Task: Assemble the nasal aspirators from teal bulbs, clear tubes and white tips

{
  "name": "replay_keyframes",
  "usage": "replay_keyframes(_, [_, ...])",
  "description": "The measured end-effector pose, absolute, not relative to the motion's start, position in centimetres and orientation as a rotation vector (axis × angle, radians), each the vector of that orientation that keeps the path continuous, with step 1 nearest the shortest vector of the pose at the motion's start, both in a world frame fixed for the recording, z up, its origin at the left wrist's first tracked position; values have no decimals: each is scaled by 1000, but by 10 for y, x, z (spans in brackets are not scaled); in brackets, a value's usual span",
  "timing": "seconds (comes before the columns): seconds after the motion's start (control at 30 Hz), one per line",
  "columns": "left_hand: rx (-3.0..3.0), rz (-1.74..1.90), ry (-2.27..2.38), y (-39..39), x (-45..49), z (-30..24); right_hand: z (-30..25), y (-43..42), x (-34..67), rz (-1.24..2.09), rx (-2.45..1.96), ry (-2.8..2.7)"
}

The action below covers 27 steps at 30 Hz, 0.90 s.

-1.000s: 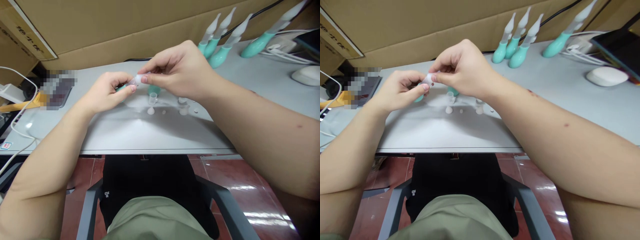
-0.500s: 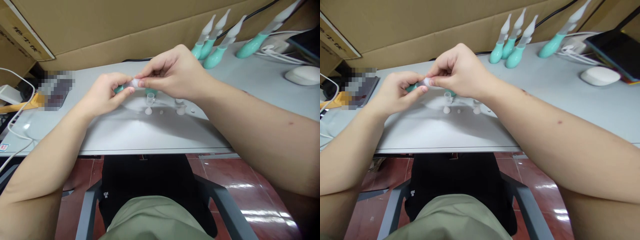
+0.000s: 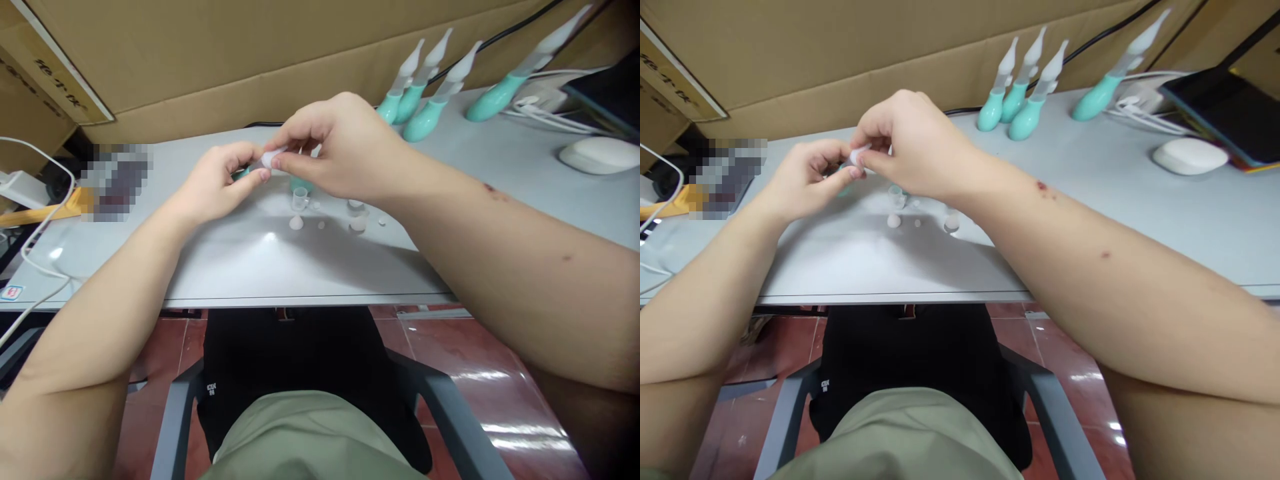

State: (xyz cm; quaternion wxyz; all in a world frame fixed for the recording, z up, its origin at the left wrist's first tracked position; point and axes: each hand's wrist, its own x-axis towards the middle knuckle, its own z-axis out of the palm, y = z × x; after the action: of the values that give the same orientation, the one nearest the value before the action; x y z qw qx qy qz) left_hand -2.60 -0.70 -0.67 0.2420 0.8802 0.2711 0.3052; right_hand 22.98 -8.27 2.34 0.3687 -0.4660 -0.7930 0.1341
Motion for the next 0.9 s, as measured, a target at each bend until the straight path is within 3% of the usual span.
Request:
replay_keyframes(0.2, [2255,939,829,23,-38,-20,56,-99,253,-8,-1181,-2176])
replay_keyframes(0.4, [2225,1014,938,30,-41,-20,32,-97,279,259,-992,-2476])
replay_keyframes(0.57, [2143,973,1001,25,-43,-12,4,-99,286,207,-848,-2593])
replay_keyframes(0.77, [2163,926,1081,34,-53,-21,2,-104,287,177,-1030,-2649])
replay_keyframes(0.9, [2202,1112,953,58,-57,-43,-1,-104,285,194,-1062,-2686])
